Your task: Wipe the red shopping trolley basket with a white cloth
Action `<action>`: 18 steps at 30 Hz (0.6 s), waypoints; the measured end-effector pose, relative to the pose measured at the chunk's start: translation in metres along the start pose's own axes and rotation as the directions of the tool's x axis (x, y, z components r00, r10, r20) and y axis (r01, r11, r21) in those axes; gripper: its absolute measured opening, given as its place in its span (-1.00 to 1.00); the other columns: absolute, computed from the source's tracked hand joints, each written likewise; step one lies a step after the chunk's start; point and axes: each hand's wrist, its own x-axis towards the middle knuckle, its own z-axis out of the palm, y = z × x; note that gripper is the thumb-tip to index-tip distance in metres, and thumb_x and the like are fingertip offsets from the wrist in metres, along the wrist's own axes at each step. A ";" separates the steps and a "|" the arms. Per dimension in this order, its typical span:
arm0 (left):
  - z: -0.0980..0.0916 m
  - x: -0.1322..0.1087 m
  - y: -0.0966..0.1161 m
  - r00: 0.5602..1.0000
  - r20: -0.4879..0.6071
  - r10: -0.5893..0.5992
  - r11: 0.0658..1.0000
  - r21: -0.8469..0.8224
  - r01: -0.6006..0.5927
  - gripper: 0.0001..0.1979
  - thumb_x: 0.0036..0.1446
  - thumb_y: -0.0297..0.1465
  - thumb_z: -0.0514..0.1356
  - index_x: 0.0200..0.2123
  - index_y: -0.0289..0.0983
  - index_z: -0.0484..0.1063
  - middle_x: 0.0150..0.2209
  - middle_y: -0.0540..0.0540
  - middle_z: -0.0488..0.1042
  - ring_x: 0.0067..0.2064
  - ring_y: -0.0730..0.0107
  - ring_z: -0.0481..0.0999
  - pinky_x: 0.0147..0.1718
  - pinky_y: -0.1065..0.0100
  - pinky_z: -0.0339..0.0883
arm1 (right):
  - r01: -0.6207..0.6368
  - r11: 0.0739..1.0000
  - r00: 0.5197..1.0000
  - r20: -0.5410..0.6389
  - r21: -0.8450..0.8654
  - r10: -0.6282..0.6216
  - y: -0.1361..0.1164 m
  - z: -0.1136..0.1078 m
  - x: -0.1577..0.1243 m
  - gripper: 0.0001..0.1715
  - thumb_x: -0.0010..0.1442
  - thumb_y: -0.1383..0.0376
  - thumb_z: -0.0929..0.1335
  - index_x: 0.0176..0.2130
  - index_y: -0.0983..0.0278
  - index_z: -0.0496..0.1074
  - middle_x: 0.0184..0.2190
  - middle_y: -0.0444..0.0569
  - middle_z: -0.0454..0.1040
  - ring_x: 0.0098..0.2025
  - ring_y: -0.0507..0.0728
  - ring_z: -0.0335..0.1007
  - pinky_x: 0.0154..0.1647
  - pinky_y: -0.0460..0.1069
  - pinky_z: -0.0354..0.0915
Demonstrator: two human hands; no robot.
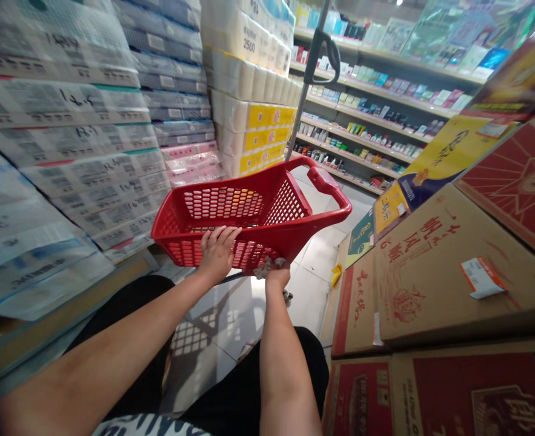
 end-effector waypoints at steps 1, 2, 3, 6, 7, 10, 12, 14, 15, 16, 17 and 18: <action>0.000 0.000 0.000 1.000 0.003 -0.001 1.000 -0.001 0.001 -0.37 0.09 -0.51 0.02 0.27 -0.14 0.13 0.23 -0.07 0.28 0.28 0.14 0.10 0.28 -0.02 -0.26 | 0.011 1.000 1.000 -0.017 -0.007 -0.011 -0.003 0.001 -0.001 -0.65 0.04 0.24 0.31 -0.16 0.35 0.43 -0.40 0.06 0.53 -0.30 0.24 0.47 -0.25 0.04 0.35; 0.000 0.000 0.001 1.000 0.005 -0.002 1.000 -0.004 0.002 -0.37 0.09 -0.51 0.02 0.27 -0.13 0.14 0.23 -0.07 0.28 0.28 0.14 0.10 0.28 -0.02 -0.25 | 0.032 0.999 0.999 -0.037 -0.011 -0.032 -0.007 0.001 -0.002 -0.58 0.06 0.24 0.31 -0.08 0.36 0.41 -0.31 0.09 0.53 -0.23 0.25 0.47 -0.18 0.05 0.34; 0.000 0.000 0.001 1.000 0.007 -0.002 1.000 -0.007 0.002 -0.36 0.09 -0.51 0.02 0.27 -0.12 0.13 0.23 -0.07 0.28 0.28 0.14 0.10 0.28 -0.02 -0.25 | 0.060 0.998 0.997 -0.056 -0.010 -0.061 -0.010 0.002 -0.002 -0.53 0.08 0.23 0.30 -0.02 0.36 0.39 -0.23 0.13 0.52 -0.16 0.25 0.45 -0.11 0.06 0.32; 0.001 0.000 0.002 1.000 0.005 -0.003 1.000 -0.010 0.004 -0.34 0.08 -0.52 0.02 0.27 -0.11 0.13 0.23 -0.07 0.27 0.28 0.14 0.09 0.28 -0.02 -0.25 | 0.151 0.989 0.983 -0.110 0.002 -0.150 -0.017 0.002 -0.001 -0.48 0.15 0.23 0.26 0.08 0.39 0.34 -0.10 0.20 0.45 -0.03 0.27 0.38 0.04 0.11 0.25; 0.001 0.000 0.003 1.000 0.005 -0.003 1.000 -0.010 0.003 -0.34 0.07 -0.52 0.03 0.28 -0.11 0.12 0.23 -0.07 0.27 0.28 0.14 0.09 0.28 -0.02 -0.25 | 0.187 0.982 0.973 -0.134 -0.007 -0.186 -0.019 0.002 0.000 -0.48 0.16 0.24 0.25 0.08 0.41 0.34 -0.07 0.22 0.43 0.00 0.27 0.36 0.08 0.13 0.23; 0.001 0.000 0.003 1.000 0.008 0.005 1.000 -0.005 -0.005 -0.35 0.08 -0.52 0.03 0.28 -0.12 0.12 0.23 -0.07 0.28 0.28 0.14 0.10 0.28 0.00 -0.25 | 0.370 0.925 0.918 -0.117 -0.092 -0.379 -0.026 -0.001 0.000 -0.51 0.19 0.28 0.23 0.09 0.38 0.35 0.03 0.23 0.32 0.09 0.24 0.28 0.13 0.12 0.21; 0.001 -0.001 0.003 1.000 0.008 0.010 1.000 0.000 -0.010 -0.35 0.09 -0.51 0.02 0.27 -0.13 0.12 0.23 -0.07 0.28 0.28 0.15 0.10 0.28 0.00 -0.25 | 0.569 0.815 0.822 0.054 -0.111 -0.566 -0.032 -0.005 0.000 -0.54 0.22 0.30 0.22 0.09 0.33 0.35 0.06 0.18 0.30 0.12 0.19 0.26 0.12 0.06 0.24; 0.001 -0.001 0.004 1.000 0.005 0.008 1.000 0.002 -0.008 -0.35 0.08 -0.51 0.03 0.27 -0.13 0.12 0.23 -0.07 0.28 0.28 0.14 0.10 0.28 -0.01 -0.25 | 0.703 0.708 0.704 0.211 -0.071 -0.678 -0.039 -0.010 0.000 -0.56 0.24 0.34 0.22 0.10 0.29 0.35 0.06 0.13 0.31 0.14 0.15 0.25 0.13 0.02 0.25; 0.001 -0.001 0.004 1.000 0.004 0.004 1.000 0.002 -0.004 -0.35 0.08 -0.51 0.03 0.27 -0.13 0.12 0.23 -0.07 0.28 0.27 0.14 0.10 0.28 -0.01 -0.25 | 0.720 0.691 0.686 0.222 -0.068 -0.693 -0.042 -0.012 -0.001 -0.56 0.23 0.36 0.22 0.09 0.28 0.35 0.06 0.12 0.32 0.14 0.15 0.25 0.13 0.02 0.25; 0.001 -0.001 0.005 1.000 0.003 0.001 1.000 0.001 -0.001 -0.34 0.07 -0.52 0.04 0.27 -0.13 0.13 0.23 -0.07 0.28 0.27 0.13 0.10 0.28 -0.02 -0.25 | 0.710 0.699 0.701 0.187 -0.087 -0.689 -0.045 -0.014 -0.002 -0.56 0.23 0.37 0.22 0.09 0.28 0.35 0.05 0.13 0.32 0.14 0.15 0.25 0.14 0.04 0.25; 0.001 -0.001 0.006 1.000 0.003 -0.002 1.000 0.001 0.002 -0.34 0.07 -0.52 0.04 0.27 -0.13 0.13 0.23 -0.08 0.28 0.27 0.13 0.11 0.28 -0.02 -0.25 | 0.688 0.716 0.725 0.134 -0.113 -0.676 -0.047 -0.014 -0.003 -0.55 0.22 0.38 0.21 0.09 0.29 0.36 0.05 0.14 0.31 0.14 0.16 0.25 0.14 0.05 0.25; 0.001 -0.001 0.007 1.000 0.003 -0.004 1.000 0.001 0.004 -0.34 0.07 -0.52 0.04 0.28 -0.12 0.13 0.23 -0.08 0.28 0.27 0.13 0.11 0.27 -0.02 -0.25 | 0.677 0.725 0.736 0.104 -0.131 -0.669 -0.049 -0.014 -0.005 -0.55 0.22 0.39 0.21 0.09 0.30 0.36 0.05 0.15 0.31 0.14 0.17 0.25 0.14 0.06 0.26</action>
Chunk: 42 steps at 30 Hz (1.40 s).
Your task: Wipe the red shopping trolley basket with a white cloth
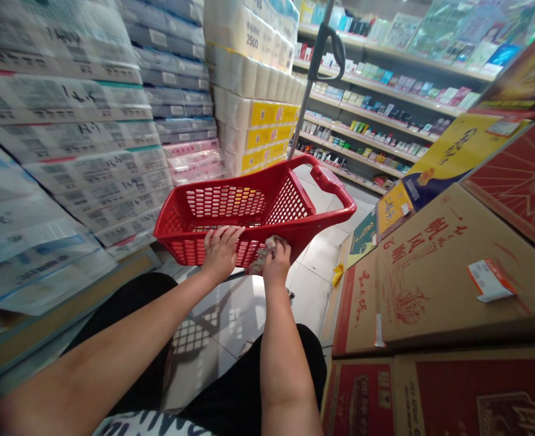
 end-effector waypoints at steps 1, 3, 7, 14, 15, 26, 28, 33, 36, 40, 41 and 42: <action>0.000 0.000 0.001 1.000 0.002 -0.001 1.000 0.000 0.001 -0.33 0.07 -0.52 0.04 0.28 -0.12 0.12 0.23 -0.08 0.28 0.27 0.13 0.11 0.27 -0.02 -0.25 | 0.018 1.000 1.000 0.014 -0.005 -0.018 -0.003 0.001 -0.001 -0.54 0.22 0.40 0.21 0.09 0.30 0.36 0.06 0.15 0.30 0.14 0.17 0.25 0.14 0.06 0.26; 0.000 0.000 0.003 1.000 0.006 0.000 1.000 0.002 0.000 -0.33 0.06 -0.52 0.04 0.28 -0.12 0.12 0.23 -0.08 0.28 0.26 0.12 0.12 0.27 -0.02 -0.24 | 0.126 0.992 0.982 0.138 0.021 -0.128 -0.009 0.004 -0.005 -0.54 0.22 0.41 0.21 0.09 0.28 0.37 0.07 0.12 0.31 0.14 0.16 0.25 0.13 0.03 0.28; -0.001 -0.002 0.006 1.000 0.016 0.010 1.000 0.014 -0.010 -0.31 0.05 -0.52 0.05 0.29 -0.12 0.09 0.24 -0.07 0.26 0.25 0.13 0.13 0.27 -0.01 -0.24 | 0.098 0.995 0.995 0.032 0.014 -0.098 -0.012 0.006 -0.007 -0.57 0.27 0.37 0.19 0.09 0.28 0.36 0.05 0.12 0.33 0.10 0.15 0.30 0.10 0.03 0.30; 0.000 -0.005 0.009 0.999 0.030 0.026 1.000 0.016 -0.027 -0.32 0.07 -0.52 0.04 0.30 -0.13 0.09 0.25 -0.07 0.26 0.24 0.12 0.14 0.26 0.01 -0.23 | 0.025 1.000 0.958 -0.285 -0.007 -0.026 0.002 -0.013 0.015 -0.54 0.35 0.24 0.15 0.16 0.33 0.27 0.08 0.21 0.25 0.19 0.20 0.19 0.19 0.14 0.20; 0.000 -0.005 0.010 0.999 0.031 0.028 0.999 0.015 -0.029 -0.32 0.07 -0.52 0.04 0.30 -0.13 0.09 0.25 -0.07 0.26 0.24 0.12 0.13 0.26 0.01 -0.23 | 0.017 1.000 0.967 -0.255 -0.016 -0.020 0.002 -0.015 0.016 -0.54 0.35 0.23 0.15 0.16 0.32 0.27 0.09 0.21 0.24 0.19 0.21 0.19 0.18 0.14 0.21; 0.003 -0.003 0.018 0.998 0.051 0.048 0.999 0.014 -0.049 -0.33 0.09 -0.52 0.02 0.30 -0.16 0.07 0.27 -0.06 0.24 0.26 0.15 0.13 0.24 0.03 -0.21 | 0.078 0.996 0.997 -0.019 -0.037 -0.079 -0.007 -0.015 0.010 -0.59 0.26 0.32 0.21 0.09 0.28 0.35 -0.05 0.10 0.36 0.06 0.18 0.31 0.07 0.03 0.30; 0.004 -0.004 0.019 0.997 0.055 0.050 0.999 0.018 -0.051 -0.33 0.10 -0.52 0.02 0.31 -0.18 0.06 0.27 -0.07 0.23 0.26 0.16 0.13 0.24 0.04 -0.20 | 0.125 0.991 0.991 0.051 -0.042 -0.123 -0.012 -0.009 0.006 -0.61 0.24 0.34 0.22 0.05 0.27 0.38 -0.06 0.09 0.39 0.04 0.18 0.33 0.04 0.02 0.32; 0.004 -0.003 0.020 0.993 0.080 0.081 0.996 0.026 -0.083 -0.38 0.15 -0.49 0.00 0.30 -0.19 0.06 0.28 -0.07 0.21 0.26 0.18 0.12 0.21 0.07 -0.16 | 0.198 0.980 0.979 0.061 -0.026 -0.196 -0.019 -0.002 0.000 -0.63 0.23 0.35 0.25 0.02 0.28 0.41 -0.09 0.10 0.42 0.01 0.18 0.34 0.04 0.04 0.32; 0.004 -0.002 0.019 0.991 0.091 0.100 0.994 0.033 -0.104 -0.39 0.16 -0.48 -0.01 0.30 -0.20 0.06 0.29 -0.06 0.21 0.26 0.19 0.13 0.19 0.07 -0.15 | 0.196 0.980 0.981 0.009 0.017 -0.196 -0.015 -0.005 0.003 -0.66 0.24 0.33 0.25 0.00 0.27 0.43 -0.11 0.09 0.43 -0.01 0.18 0.36 0.04 0.05 0.33; 0.004 -0.002 0.018 0.986 0.106 0.128 0.990 0.040 -0.133 -0.36 0.14 -0.52 -0.01 0.31 -0.20 0.04 0.30 -0.06 0.19 0.25 0.21 0.13 0.17 0.10 -0.11 | 0.056 0.998 0.952 -0.303 0.043 -0.040 -0.007 -0.014 0.011 -0.61 0.29 0.29 0.22 0.07 0.32 0.38 -0.10 0.15 0.40 0.00 0.18 0.35 0.05 0.09 0.32; 0.005 -0.002 0.018 0.986 0.105 0.128 0.990 0.039 -0.133 -0.35 0.13 -0.52 -0.01 0.31 -0.20 0.04 0.30 -0.06 0.19 0.25 0.21 0.13 0.17 0.10 -0.11 | 0.071 0.996 0.947 -0.317 0.048 -0.053 -0.007 -0.017 0.013 -0.59 0.30 0.29 0.21 0.10 0.32 0.35 -0.07 0.15 0.39 0.02 0.18 0.34 0.07 0.09 0.31; 0.005 -0.002 0.017 0.987 0.101 0.127 0.991 0.036 -0.131 -0.35 0.13 -0.52 -0.01 0.31 -0.20 0.04 0.29 -0.06 0.20 0.25 0.21 0.13 0.17 0.10 -0.12 | 0.107 0.993 0.951 -0.295 0.051 -0.087 -0.007 -0.019 0.015 -0.57 0.31 0.29 0.21 0.14 0.31 0.32 -0.05 0.15 0.38 0.05 0.18 0.32 0.09 0.09 0.30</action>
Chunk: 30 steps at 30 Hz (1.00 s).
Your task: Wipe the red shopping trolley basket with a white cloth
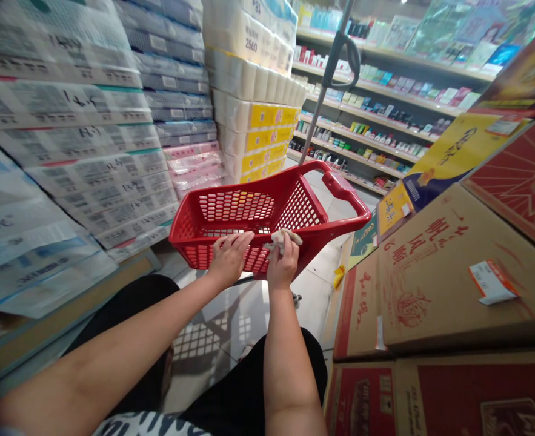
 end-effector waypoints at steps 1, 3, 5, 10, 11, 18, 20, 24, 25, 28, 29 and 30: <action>0.001 0.000 0.000 1.000 -0.005 -0.003 1.000 -0.003 0.003 -0.35 0.13 -0.52 -0.01 0.31 -0.20 0.05 0.29 -0.06 0.20 0.25 0.21 0.13 0.18 0.10 -0.12 | 0.040 0.999 0.998 0.048 0.015 -0.040 -0.001 -0.001 0.002 -0.56 0.32 0.29 0.21 0.16 0.30 0.31 -0.02 0.15 0.38 0.07 0.17 0.31 0.11 0.09 0.29; 0.002 0.000 0.000 1.000 -0.011 -0.008 1.000 -0.008 0.008 -0.35 0.12 -0.52 0.00 0.31 -0.19 0.05 0.29 -0.06 0.21 0.26 0.21 0.13 0.19 0.10 -0.14 | 0.074 0.997 0.990 0.121 0.024 -0.076 -0.003 -0.003 0.005 -0.56 0.33 0.28 0.21 0.17 0.27 0.30 -0.01 0.13 0.38 0.10 0.17 0.29 0.13 0.09 0.27; 0.002 0.000 0.000 1.000 -0.011 -0.006 1.000 -0.012 0.006 -0.34 0.12 -0.52 0.00 0.31 -0.19 0.05 0.29 -0.07 0.21 0.26 0.20 0.12 0.19 0.10 -0.14 | 0.021 1.000 0.996 0.089 -0.020 -0.019 -0.004 -0.004 0.008 -0.55 0.34 0.26 0.20 0.17 0.27 0.30 -0.01 0.14 0.37 0.10 0.18 0.28 0.14 0.11 0.27; 0.003 -0.001 0.000 1.000 -0.012 0.006 1.000 -0.024 -0.006 -0.35 0.13 -0.51 0.00 0.31 -0.19 0.04 0.29 -0.07 0.21 0.26 0.20 0.12 0.20 0.10 -0.14 | 0.010 0.997 0.996 0.091 -0.082 -0.003 -0.008 -0.004 0.013 -0.55 0.32 0.27 0.19 0.15 0.31 0.32 -0.02 0.17 0.36 0.10 0.21 0.26 0.14 0.16 0.25; 0.003 -0.001 0.000 1.000 -0.016 0.004 1.000 -0.025 -0.004 -0.35 0.13 -0.51 0.00 0.31 -0.19 0.05 0.29 -0.06 0.21 0.26 0.20 0.13 0.20 0.10 -0.14 | 0.037 0.996 0.992 0.126 -0.078 -0.026 -0.008 -0.004 0.013 -0.56 0.31 0.27 0.20 0.13 0.30 0.34 -0.04 0.16 0.38 0.09 0.21 0.26 0.14 0.17 0.24; 0.003 -0.001 0.000 1.000 -0.004 0.021 1.000 -0.019 -0.021 -0.33 0.13 -0.50 0.01 0.33 -0.18 0.02 0.29 -0.06 0.20 0.25 0.18 0.14 0.17 0.10 -0.10 | -0.036 0.990 0.997 -0.067 -0.135 0.027 0.000 -0.009 0.016 -0.57 0.28 0.28 0.23 0.09 0.35 0.38 -0.11 0.17 0.39 0.03 0.22 0.29 0.11 0.15 0.27; 0.003 -0.001 0.001 1.000 -0.004 0.021 1.000 -0.013 -0.021 -0.32 0.13 -0.51 0.01 0.33 -0.17 0.01 0.30 -0.05 0.19 0.25 0.18 0.14 0.17 0.10 -0.10 | 0.046 0.991 0.999 0.031 -0.122 -0.042 -0.001 -0.007 0.013 -0.58 0.28 0.30 0.23 0.09 0.34 0.39 -0.12 0.15 0.41 0.04 0.21 0.29 0.11 0.14 0.27; 0.003 -0.001 0.001 1.000 -0.007 0.019 1.000 0.013 -0.019 -0.31 0.13 -0.51 0.00 0.34 -0.16 -0.02 0.30 -0.07 0.18 0.26 0.16 0.13 0.17 0.08 -0.09 | 0.124 0.988 0.982 0.156 -0.096 -0.108 -0.005 -0.003 0.006 -0.60 0.27 0.30 0.24 0.06 0.30 0.42 -0.15 0.10 0.44 0.02 0.20 0.32 0.11 0.13 0.27; 0.003 -0.001 -0.001 1.000 0.000 0.030 0.999 0.023 -0.030 -0.32 0.14 -0.51 0.00 0.34 -0.17 -0.02 0.30 -0.08 0.18 0.26 0.16 0.14 0.16 0.08 -0.08 | 0.106 0.989 0.987 0.131 -0.107 -0.092 -0.005 -0.003 0.005 -0.60 0.27 0.29 0.25 0.06 0.30 0.42 -0.15 0.10 0.44 0.01 0.20 0.32 0.10 0.13 0.28; -0.001 0.000 -0.010 0.994 0.032 0.101 0.994 0.043 -0.102 -0.35 0.18 -0.50 -0.04 0.34 -0.20 -0.04 0.31 -0.10 0.17 0.25 0.19 0.16 0.14 0.12 -0.02 | 0.014 0.988 1.000 0.003 -0.154 -0.014 -0.003 -0.006 0.006 -0.58 0.27 0.29 0.24 0.09 0.33 0.39 -0.10 0.14 0.42 0.02 0.21 0.32 0.08 0.13 0.28; -0.003 0.000 -0.013 0.991 0.039 0.125 0.991 0.046 -0.127 -0.36 0.19 -0.50 -0.05 0.35 -0.21 -0.05 0.30 -0.11 0.17 0.25 0.21 0.17 0.14 0.14 -0.01 | 0.008 0.987 1.000 -0.003 -0.162 -0.009 -0.003 -0.007 0.007 -0.57 0.28 0.30 0.23 0.10 0.33 0.38 -0.09 0.15 0.41 0.03 0.21 0.31 0.09 0.13 0.28; -0.004 -0.001 -0.016 0.989 0.042 0.140 0.989 0.048 -0.142 -0.36 0.19 -0.51 -0.06 0.35 -0.22 -0.05 0.30 -0.12 0.18 0.26 0.23 0.17 0.14 0.15 0.00 | 0.027 0.987 0.999 0.027 -0.161 -0.023 -0.003 -0.007 0.007 -0.57 0.28 0.31 0.22 0.11 0.33 0.38 -0.09 0.15 0.41 0.04 0.21 0.30 0.09 0.13 0.27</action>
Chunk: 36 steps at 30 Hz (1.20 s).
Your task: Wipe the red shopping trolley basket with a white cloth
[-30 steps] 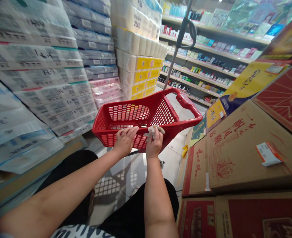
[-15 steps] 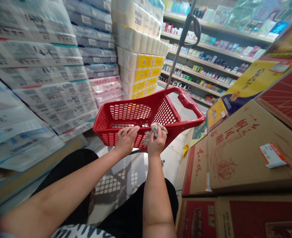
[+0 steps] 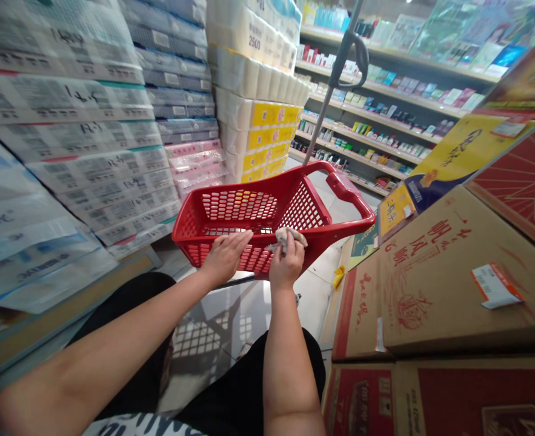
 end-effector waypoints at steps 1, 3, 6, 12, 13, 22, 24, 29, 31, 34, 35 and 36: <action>-0.001 -0.001 -0.002 1.000 -0.004 0.000 1.000 0.004 0.000 -0.37 0.20 -0.51 -0.06 0.35 -0.22 -0.05 0.30 -0.12 0.18 0.26 0.23 0.16 0.15 0.15 0.00 | 0.041 0.999 0.997 0.060 0.012 -0.041 -0.001 0.000 0.000 -0.57 0.28 0.32 0.22 0.11 0.31 0.38 -0.09 0.13 0.41 0.05 0.21 0.30 0.10 0.12 0.26; -0.002 -0.003 -0.004 0.999 -0.028 -0.037 0.999 0.015 0.038 -0.38 0.20 -0.50 -0.05 0.34 -0.19 -0.01 0.29 -0.12 0.20 0.28 0.17 0.13 0.18 0.10 -0.04 | 0.135 0.989 0.966 0.214 0.057 -0.144 -0.005 0.001 -0.002 -0.57 0.28 0.33 0.22 0.12 0.27 0.38 -0.09 0.10 0.43 0.05 0.20 0.29 0.11 0.10 0.24; -0.004 -0.005 -0.002 0.991 -0.070 -0.112 0.993 0.016 0.114 -0.40 0.20 -0.48 -0.03 0.31 -0.14 0.07 0.28 -0.09 0.23 0.30 0.06 0.07 0.22 -0.03 -0.14 | 0.127 0.991 0.948 0.288 0.047 -0.136 -0.009 0.003 -0.004 -0.58 0.29 0.31 0.23 0.11 0.21 0.40 -0.08 0.07 0.44 0.02 0.19 0.30 0.09 0.10 0.24; -0.009 -0.001 0.000 0.987 -0.048 -0.153 0.988 -0.026 0.152 -0.46 0.20 -0.46 -0.01 0.25 -0.10 0.19 0.21 -0.10 0.33 0.16 0.08 0.25 0.09 -0.03 0.00 | 0.125 0.992 0.952 0.280 0.025 -0.127 -0.018 0.009 -0.011 -0.58 0.29 0.32 0.21 0.10 0.24 0.40 -0.10 0.09 0.45 0.01 0.21 0.29 0.08 0.11 0.22; -0.010 0.000 0.000 0.987 -0.040 -0.157 0.987 -0.022 0.156 -0.48 0.20 -0.45 -0.01 0.23 -0.10 0.22 0.21 -0.10 0.34 0.13 0.08 0.27 0.07 -0.02 0.01 | 0.151 0.988 0.939 0.307 0.039 -0.155 -0.020 0.010 -0.012 -0.57 0.29 0.32 0.21 0.10 0.24 0.40 -0.12 0.08 0.46 0.00 0.20 0.30 0.07 0.10 0.22; -0.026 0.012 0.021 0.988 0.043 -0.150 0.988 -0.025 0.151 -0.49 0.13 -0.43 0.06 0.18 -0.14 0.28 0.10 -0.10 0.42 -0.04 0.14 0.35 -0.02 0.06 0.09 | -0.031 0.998 0.986 0.166 0.046 0.023 -0.017 0.007 -0.012 -0.58 0.23 0.33 0.22 0.03 0.27 0.45 -0.13 0.08 0.45 -0.03 0.20 0.30 0.06 0.12 0.23; -0.030 0.012 0.030 0.990 0.076 -0.122 0.992 -0.029 0.124 -0.49 0.13 -0.42 0.07 0.18 -0.17 0.26 0.11 -0.12 0.41 -0.04 0.14 0.35 -0.07 0.09 0.13 | -0.083 0.993 0.989 0.130 0.086 0.071 -0.011 0.004 -0.011 -0.56 0.20 0.36 0.20 0.02 0.27 0.46 -0.13 0.08 0.44 -0.01 0.19 0.30 0.07 0.10 0.25; -0.034 0.011 0.059 0.989 0.132 -0.062 0.998 -0.023 0.065 -0.48 0.13 -0.40 0.07 0.19 -0.25 0.23 0.14 -0.19 0.38 -0.04 0.12 0.37 -0.12 0.10 0.17 | -0.145 0.974 0.987 0.098 0.176 0.130 0.010 -0.011 -0.007 -0.59 0.14 0.37 0.23 -0.07 0.26 0.51 -0.15 0.05 0.45 0.01 0.16 0.34 0.09 0.07 0.27; -0.034 0.009 0.072 0.989 0.143 -0.038 0.999 -0.020 0.041 -0.47 0.13 -0.40 0.07 0.20 -0.29 0.22 0.15 -0.23 0.36 -0.03 0.08 0.38 -0.11 0.09 0.18 | -0.181 0.962 0.983 0.078 0.205 0.169 0.018 -0.019 -0.004 -0.65 0.12 0.33 0.26 -0.13 0.27 0.54 -0.17 0.04 0.47 -0.03 0.15 0.38 0.07 0.05 0.30; -0.036 0.007 0.091 0.987 0.162 0.004 0.999 -0.037 0.002 -0.44 0.13 -0.39 0.05 0.22 -0.33 0.19 0.16 -0.28 0.33 0.01 0.03 0.38 -0.07 0.05 0.18 | -0.233 0.941 0.972 0.030 0.245 0.232 0.027 -0.031 0.002 -0.71 0.10 0.31 0.28 -0.24 0.29 0.55 -0.24 0.03 0.48 -0.11 0.14 0.42 -0.02 0.03 0.35; -0.036 0.006 0.098 0.984 0.175 0.020 0.999 -0.047 -0.012 -0.43 0.13 -0.39 0.04 0.24 -0.34 0.17 0.18 -0.29 0.32 0.02 0.02 0.38 -0.05 0.03 0.19 | -0.240 0.936 0.970 0.019 0.259 0.244 0.029 -0.034 0.004 -0.72 0.09 0.31 0.27 -0.27 0.30 0.55 -0.27 0.03 0.48 -0.13 0.14 0.42 -0.04 0.03 0.36; -0.037 0.006 0.104 0.981 0.193 0.035 0.998 -0.058 -0.024 -0.42 0.13 -0.39 0.04 0.25 -0.34 0.15 0.19 -0.30 0.30 0.02 0.01 0.39 -0.05 0.02 0.19 | -0.246 0.930 0.967 0.007 0.272 0.253 0.030 -0.038 0.006 -0.73 0.09 0.32 0.27 -0.30 0.30 0.54 -0.28 0.03 0.48 -0.14 0.14 0.42 -0.06 0.03 0.37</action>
